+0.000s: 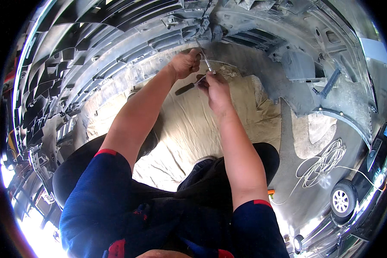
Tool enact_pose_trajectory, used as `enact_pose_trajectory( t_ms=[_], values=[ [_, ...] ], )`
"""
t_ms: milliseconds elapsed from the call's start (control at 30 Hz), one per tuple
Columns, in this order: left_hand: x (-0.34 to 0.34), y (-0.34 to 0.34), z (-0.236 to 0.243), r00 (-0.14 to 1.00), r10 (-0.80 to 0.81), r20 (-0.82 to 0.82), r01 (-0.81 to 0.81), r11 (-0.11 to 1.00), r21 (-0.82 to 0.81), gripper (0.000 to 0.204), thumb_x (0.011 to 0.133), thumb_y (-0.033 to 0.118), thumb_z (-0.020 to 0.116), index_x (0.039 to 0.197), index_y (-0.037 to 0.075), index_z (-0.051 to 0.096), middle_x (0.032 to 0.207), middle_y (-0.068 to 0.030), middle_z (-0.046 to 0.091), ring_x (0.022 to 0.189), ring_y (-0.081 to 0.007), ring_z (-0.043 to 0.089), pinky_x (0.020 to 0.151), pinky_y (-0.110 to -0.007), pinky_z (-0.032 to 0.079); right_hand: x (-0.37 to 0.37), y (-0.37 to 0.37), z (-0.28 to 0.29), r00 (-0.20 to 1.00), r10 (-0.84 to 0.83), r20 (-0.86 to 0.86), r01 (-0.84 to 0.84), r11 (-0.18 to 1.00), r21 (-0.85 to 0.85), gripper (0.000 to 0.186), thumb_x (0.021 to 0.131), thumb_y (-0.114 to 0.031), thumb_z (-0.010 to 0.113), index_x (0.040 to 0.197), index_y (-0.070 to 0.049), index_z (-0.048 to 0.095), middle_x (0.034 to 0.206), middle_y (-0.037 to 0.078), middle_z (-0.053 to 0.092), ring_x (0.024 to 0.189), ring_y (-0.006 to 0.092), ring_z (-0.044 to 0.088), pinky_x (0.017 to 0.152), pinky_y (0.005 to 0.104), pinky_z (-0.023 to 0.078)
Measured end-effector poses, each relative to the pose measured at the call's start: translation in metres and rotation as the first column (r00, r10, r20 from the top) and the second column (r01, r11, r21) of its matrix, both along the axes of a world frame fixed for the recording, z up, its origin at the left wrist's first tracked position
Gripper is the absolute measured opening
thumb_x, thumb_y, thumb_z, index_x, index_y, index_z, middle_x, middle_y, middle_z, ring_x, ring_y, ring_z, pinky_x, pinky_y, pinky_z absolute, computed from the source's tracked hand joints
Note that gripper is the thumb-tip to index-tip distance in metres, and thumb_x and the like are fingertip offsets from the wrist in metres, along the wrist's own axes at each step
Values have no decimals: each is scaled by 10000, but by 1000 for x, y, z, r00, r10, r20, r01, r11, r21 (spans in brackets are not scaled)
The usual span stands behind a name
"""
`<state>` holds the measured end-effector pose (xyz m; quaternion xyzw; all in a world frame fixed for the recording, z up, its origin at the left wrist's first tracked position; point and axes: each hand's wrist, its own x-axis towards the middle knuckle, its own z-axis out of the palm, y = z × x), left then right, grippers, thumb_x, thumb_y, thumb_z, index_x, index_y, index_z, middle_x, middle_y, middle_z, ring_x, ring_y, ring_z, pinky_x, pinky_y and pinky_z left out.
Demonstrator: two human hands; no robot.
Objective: The person disassembles a car bumper by loosening and removing screws and fasteners along the grille assembly using a ratchet, socket bit, and screwdriver.
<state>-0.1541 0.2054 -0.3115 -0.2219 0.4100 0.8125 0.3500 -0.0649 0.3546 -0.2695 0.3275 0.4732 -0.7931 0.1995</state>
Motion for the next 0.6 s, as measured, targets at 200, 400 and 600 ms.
enact_pose_trajectory(
  t_ms=[200,400,600],
  values=[
    [-7,-1,12,996,-88,24,91,984,-154,220,1004,253,630,1118,68,659,697,40,437,598,-83,407,542,-268,320,-7,29,-28,967,-108,231,240,693,-680,285,1077,-267,496,968,-34,619,851,70,706,729,189,677,634,316,584],
    [-1,5,13,999,-16,-36,7,970,-244,232,1010,248,617,1136,57,657,697,29,440,596,-90,422,525,-263,323,-5,17,-4,990,-79,117,127,855,-503,191,1019,-167,533,1075,3,600,966,135,719,863,224,711,716,344,598],
    [-2,6,5,1000,-17,-6,15,967,-256,221,1008,234,617,1139,60,645,726,13,461,597,-96,431,520,-287,343,-5,2,15,983,181,-44,-181,984,-2,267,909,-127,685,1131,-9,596,1042,122,713,939,259,696,794,379,555]
  ],
)
